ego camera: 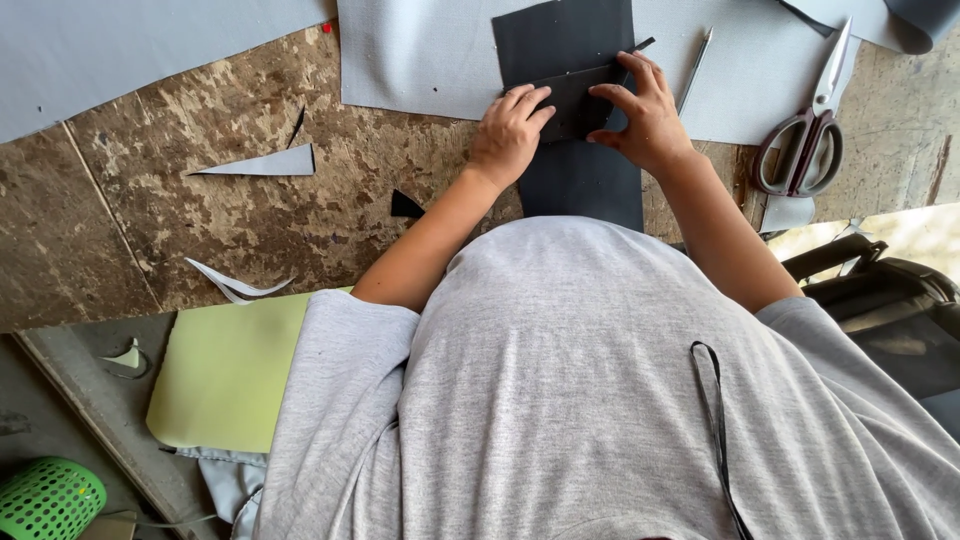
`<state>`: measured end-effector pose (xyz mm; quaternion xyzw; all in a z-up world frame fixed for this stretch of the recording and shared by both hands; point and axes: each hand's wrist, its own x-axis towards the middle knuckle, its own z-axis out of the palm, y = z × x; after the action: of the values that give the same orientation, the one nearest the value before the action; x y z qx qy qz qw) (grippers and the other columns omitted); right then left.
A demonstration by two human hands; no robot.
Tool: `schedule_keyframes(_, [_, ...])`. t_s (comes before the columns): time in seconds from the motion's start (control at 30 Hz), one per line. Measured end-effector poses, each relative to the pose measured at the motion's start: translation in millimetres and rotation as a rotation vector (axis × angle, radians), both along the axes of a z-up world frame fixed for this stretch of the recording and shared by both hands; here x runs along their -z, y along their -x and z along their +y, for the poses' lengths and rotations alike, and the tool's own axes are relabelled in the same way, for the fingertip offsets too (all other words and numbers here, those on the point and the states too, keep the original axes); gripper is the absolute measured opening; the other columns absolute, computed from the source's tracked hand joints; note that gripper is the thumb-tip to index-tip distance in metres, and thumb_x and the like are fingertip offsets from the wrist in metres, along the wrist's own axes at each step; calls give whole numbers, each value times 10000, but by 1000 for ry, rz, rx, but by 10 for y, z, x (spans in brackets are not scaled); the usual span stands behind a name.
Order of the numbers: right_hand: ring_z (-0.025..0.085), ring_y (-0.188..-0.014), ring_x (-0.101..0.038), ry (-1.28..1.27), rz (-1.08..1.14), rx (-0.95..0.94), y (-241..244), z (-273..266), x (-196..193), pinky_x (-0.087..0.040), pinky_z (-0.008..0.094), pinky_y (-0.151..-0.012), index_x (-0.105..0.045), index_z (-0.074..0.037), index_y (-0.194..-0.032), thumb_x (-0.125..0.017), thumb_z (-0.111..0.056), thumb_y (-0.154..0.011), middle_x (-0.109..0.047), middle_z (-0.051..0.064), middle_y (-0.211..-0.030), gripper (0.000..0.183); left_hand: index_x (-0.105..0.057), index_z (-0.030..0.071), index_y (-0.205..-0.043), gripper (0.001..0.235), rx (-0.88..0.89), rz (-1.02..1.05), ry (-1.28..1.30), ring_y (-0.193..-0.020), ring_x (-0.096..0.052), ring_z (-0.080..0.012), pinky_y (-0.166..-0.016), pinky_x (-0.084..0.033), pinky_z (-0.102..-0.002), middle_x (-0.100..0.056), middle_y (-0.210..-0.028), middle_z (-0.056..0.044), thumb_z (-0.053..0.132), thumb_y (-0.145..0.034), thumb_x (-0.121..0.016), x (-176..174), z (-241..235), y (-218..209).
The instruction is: Measuring and cutting strips of black fabric using a ruler and scissors on a workbench.
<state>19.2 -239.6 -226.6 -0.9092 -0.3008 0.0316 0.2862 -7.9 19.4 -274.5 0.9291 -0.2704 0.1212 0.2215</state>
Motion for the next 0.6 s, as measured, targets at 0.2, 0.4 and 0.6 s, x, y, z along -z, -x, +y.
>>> schedule_keyframes(0.2, [510,-1408,-353,43,11,-16,-32,-3,-30,-420,716,-1066,-657,-106,-1376,-988,-250,-779,-383,269,-1536,698,-775,118,-1170,282,1,72,-4,-1215,-583,-275,-979,-574,-415,-662,-1313,-72,110,-888,-789,-99,26,0])
schedule_keyframes(0.4, [484,-1363,-378,60,84,-63,-133,-76,-152,-424,663,-1061,-648,-100,-1397,-941,-231,-812,-406,255,-1517,667,-747,121,-1168,453,5,123,-82,-1239,-552,-284,-980,-557,-417,-621,-1335,-64,340,-806,-910,-118,-12,8])
schedule_keyframes(0.6, [415,-1173,-464,136,-52,0,-395,-345,22,-466,551,-957,-672,-36,-1392,-794,30,-907,-564,197,-1369,505,-721,203,-1281,556,-4,114,-146,-1172,-553,-255,-940,-570,-381,-586,-1269,-43,331,-779,-922,-177,-28,-29])
